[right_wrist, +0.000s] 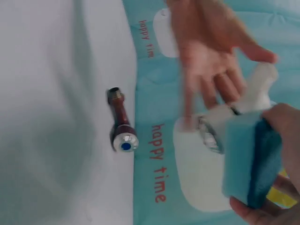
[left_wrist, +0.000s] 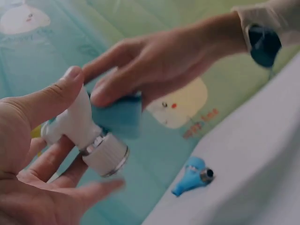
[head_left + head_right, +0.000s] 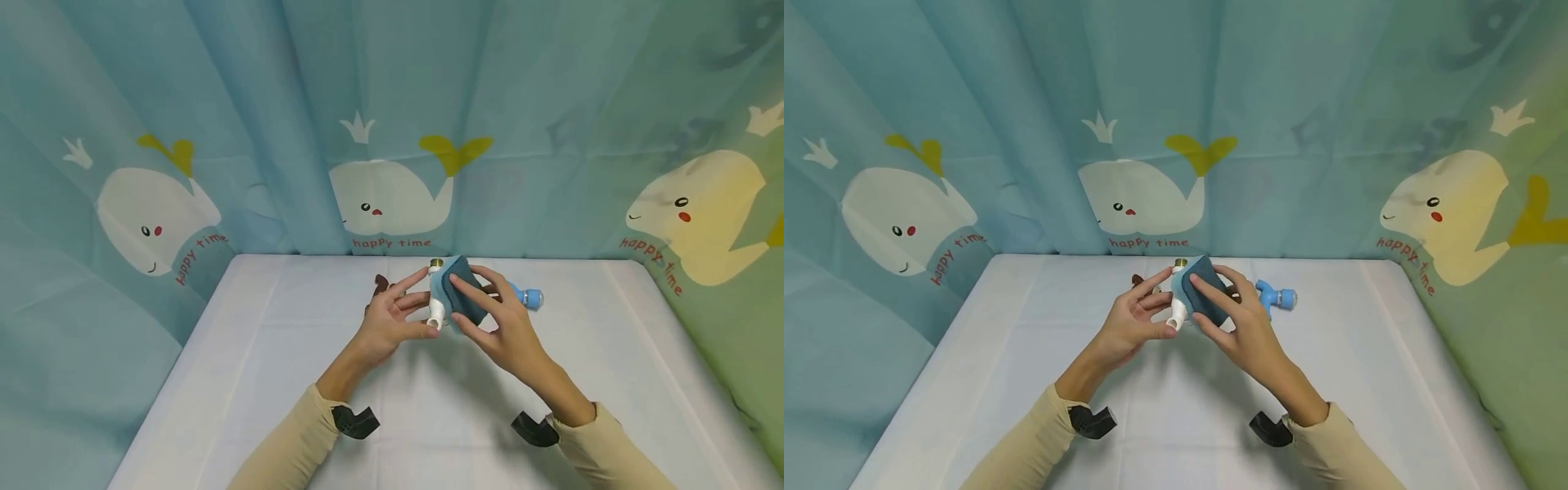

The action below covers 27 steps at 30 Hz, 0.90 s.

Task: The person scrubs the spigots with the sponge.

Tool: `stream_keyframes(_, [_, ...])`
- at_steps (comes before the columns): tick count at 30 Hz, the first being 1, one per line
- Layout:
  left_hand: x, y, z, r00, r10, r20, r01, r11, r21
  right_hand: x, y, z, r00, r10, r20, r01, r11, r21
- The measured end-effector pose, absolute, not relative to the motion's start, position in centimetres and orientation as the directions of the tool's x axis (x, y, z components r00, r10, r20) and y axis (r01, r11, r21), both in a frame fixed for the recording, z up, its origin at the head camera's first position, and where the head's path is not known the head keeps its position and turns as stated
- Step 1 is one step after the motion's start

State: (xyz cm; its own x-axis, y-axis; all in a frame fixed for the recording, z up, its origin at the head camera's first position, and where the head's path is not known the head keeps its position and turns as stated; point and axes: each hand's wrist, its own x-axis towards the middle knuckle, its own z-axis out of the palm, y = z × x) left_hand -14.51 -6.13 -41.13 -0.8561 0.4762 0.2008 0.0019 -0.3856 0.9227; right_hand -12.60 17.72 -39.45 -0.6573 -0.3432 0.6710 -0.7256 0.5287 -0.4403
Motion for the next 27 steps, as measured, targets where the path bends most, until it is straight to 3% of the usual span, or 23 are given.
stream_keyframes(8, [-14.4, -6.4, -41.5, -0.857, 0.469, 0.213, -0.021, -0.444, 0.896, -12.6, 17.4, -39.7, -0.651, -0.36, 0.668, -0.73, 0.536, -0.423])
stream_keyframes(21, [-14.3, -6.6, -41.4, -0.878, 0.424, 0.224, 0.0, -0.467, 0.884, -11.5, 16.7, -40.4, -0.749, -0.271, 0.604, -0.63, 0.572, -0.525])
stream_keyframes(27, [-14.4, -6.5, -41.3, -0.892, 0.391, 0.227, 0.021, -0.465, 0.885, -11.5, 17.0, -40.4, -0.756, -0.318, 0.573, -0.636, 0.566, -0.525])
